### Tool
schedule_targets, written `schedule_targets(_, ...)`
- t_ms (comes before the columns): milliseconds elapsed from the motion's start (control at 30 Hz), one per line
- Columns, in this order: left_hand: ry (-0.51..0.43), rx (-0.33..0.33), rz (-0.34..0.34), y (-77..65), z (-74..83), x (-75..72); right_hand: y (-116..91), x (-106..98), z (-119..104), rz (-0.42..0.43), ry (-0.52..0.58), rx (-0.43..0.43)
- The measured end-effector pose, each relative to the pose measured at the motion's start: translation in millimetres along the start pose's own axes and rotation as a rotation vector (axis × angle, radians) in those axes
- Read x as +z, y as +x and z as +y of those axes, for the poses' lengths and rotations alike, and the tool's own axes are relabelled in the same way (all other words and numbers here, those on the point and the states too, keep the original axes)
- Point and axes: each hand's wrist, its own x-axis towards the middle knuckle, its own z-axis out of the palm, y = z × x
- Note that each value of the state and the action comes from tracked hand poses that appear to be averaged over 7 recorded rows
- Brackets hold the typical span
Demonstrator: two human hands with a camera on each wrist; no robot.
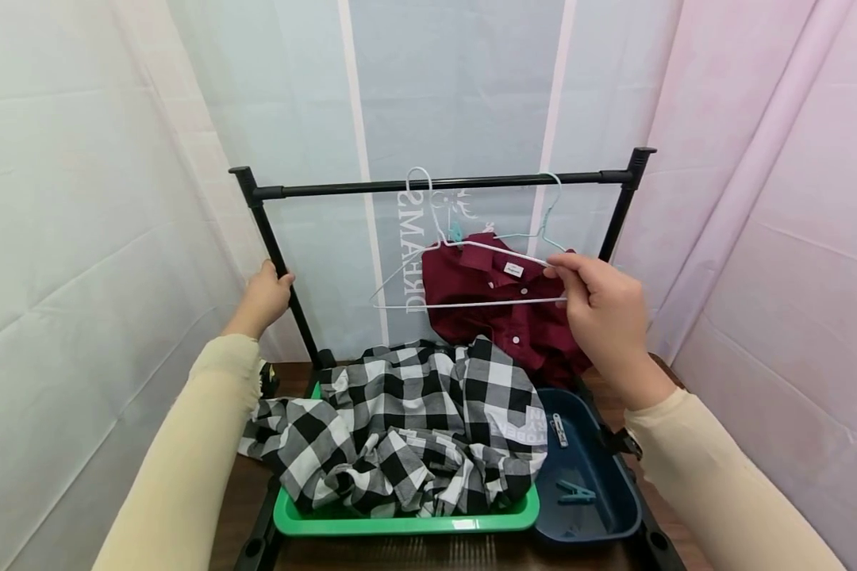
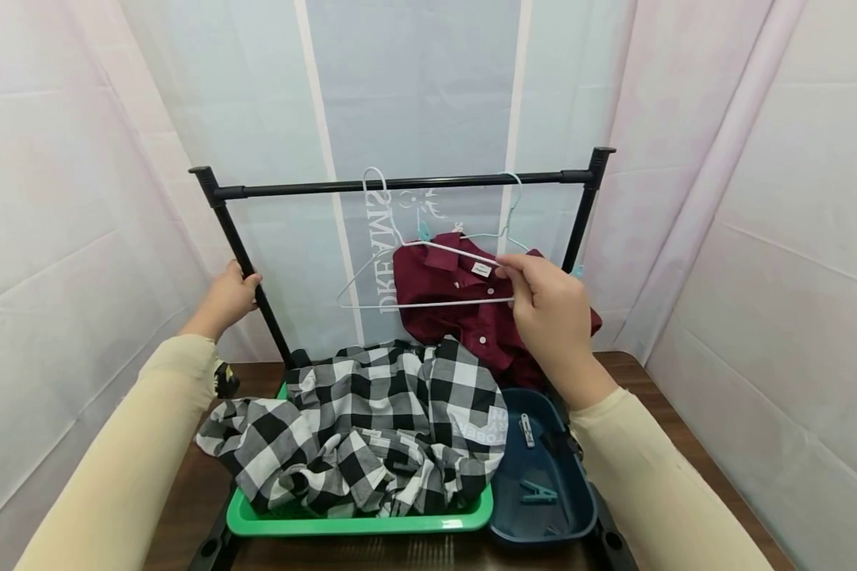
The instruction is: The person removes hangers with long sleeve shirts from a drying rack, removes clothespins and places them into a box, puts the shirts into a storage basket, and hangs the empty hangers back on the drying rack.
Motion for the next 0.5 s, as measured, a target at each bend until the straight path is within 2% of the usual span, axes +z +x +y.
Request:
schedule_targets(167,0.011,0.005,-0.017,-2.5,2.2,0.3,16.5,16.6,0.5,0.019,-0.048,-0.028)
schedule_targets(500,0.006,0.012,-0.02,-1.4,-1.6,1.3,39.3,47.0,-6.0,0.002,-0.033,-0.017)
